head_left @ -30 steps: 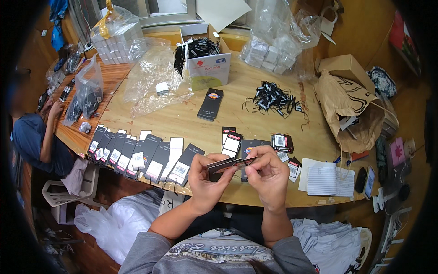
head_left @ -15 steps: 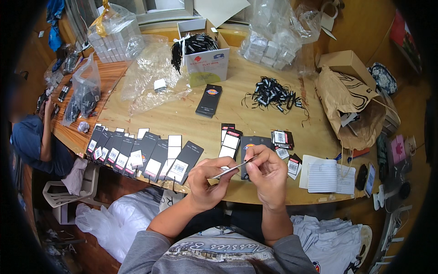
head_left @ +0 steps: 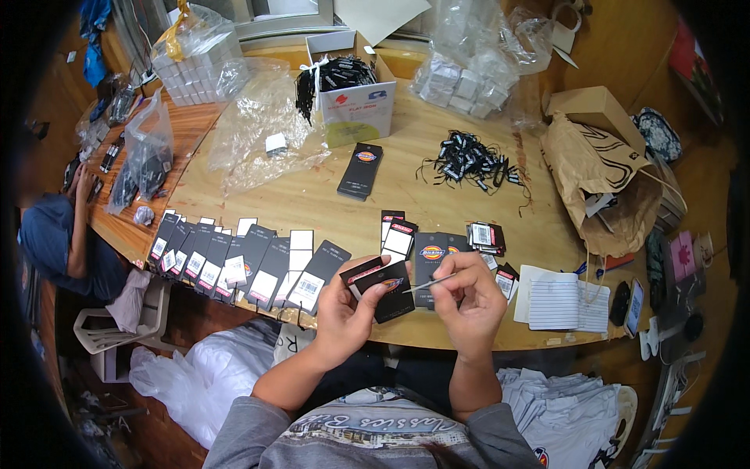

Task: The person assembles small electronic components by attaching black cables to black rectangular cards. They repeatedly pick up a card, thread a cable through a hole, and place the assembled unit on the table. The person also moves a pile of cables from a box onto the table to access them more easily.

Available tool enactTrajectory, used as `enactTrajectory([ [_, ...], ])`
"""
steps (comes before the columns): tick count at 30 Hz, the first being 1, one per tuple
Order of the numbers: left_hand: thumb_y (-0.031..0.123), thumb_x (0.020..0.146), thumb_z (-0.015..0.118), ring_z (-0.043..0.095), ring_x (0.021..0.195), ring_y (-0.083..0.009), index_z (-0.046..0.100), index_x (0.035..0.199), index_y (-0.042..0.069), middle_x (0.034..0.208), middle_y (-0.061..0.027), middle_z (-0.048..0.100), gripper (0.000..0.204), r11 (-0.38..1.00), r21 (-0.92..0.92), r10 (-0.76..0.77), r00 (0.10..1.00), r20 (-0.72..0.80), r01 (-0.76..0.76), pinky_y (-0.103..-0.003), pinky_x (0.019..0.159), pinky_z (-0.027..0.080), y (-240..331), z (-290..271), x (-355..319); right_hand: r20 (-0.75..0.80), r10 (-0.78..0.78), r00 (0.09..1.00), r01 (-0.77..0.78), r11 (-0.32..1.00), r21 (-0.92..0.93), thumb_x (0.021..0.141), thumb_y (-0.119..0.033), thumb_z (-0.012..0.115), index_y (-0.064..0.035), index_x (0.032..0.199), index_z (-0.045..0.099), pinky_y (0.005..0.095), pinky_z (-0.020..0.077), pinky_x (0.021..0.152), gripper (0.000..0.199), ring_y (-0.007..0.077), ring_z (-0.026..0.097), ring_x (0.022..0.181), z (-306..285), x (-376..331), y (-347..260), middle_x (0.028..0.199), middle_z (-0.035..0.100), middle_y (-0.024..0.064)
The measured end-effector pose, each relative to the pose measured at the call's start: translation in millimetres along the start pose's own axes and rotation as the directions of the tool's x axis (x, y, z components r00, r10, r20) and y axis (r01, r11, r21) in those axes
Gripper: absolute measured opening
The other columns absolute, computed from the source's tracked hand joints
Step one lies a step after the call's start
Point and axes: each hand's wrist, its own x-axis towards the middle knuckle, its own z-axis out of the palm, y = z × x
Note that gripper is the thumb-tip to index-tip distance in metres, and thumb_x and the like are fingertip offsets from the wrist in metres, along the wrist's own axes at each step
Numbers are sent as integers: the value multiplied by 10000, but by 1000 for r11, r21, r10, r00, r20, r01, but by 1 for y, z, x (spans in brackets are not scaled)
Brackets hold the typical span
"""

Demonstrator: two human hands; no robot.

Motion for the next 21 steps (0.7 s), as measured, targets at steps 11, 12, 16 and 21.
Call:
enactTrajectory([
  [11, -31, 752, 529, 598, 669, -152, 514, 933, -43, 807, -123, 604, 182, 817, 479, 292, 946, 140, -323, -220, 585, 463, 9, -3, 1, 67, -145, 987, 155, 970, -186, 584, 39, 652, 7, 663, 547, 266, 401, 622, 136, 186, 485, 710, 4, 2, -6, 874, 510, 107],
  [12, -35, 749, 526, 602, 667, -168, 512, 938, -38, 813, -125, 603, 189, 805, 482, 313, 938, 148, -345, -227, 580, 467, 10, -3, 1, 66, -150, 986, 159, 971, -177, 583, 39, 652, 8, 663, 546, 267, 401, 621, 137, 188, 486, 710, 4, 1, -5, 878, 512, 107],
  [16, -70, 705, 526, 607, 673, -225, 511, 948, -26, 838, -135, 596, 248, 726, 526, 388, 896, 217, -442, -259, 576, 480, 10, -2, 0, 97, -129, 987, 144, 975, -171, 589, 53, 635, 11, 668, 526, 270, 405, 631, 141, 192, 494, 714, 4, 0, -7, 877, 523, 110],
  [21, -88, 607, 543, 597, 699, -282, 511, 955, -22, 852, -159, 587, 356, 560, 570, 485, 795, 364, -602, -296, 584, 487, 9, -3, 3, 108, -42, 993, 55, 992, -117, 602, 75, 603, 12, 676, 500, 271, 406, 633, 142, 189, 502, 716, 4, -2, -9, 857, 533, 111],
])
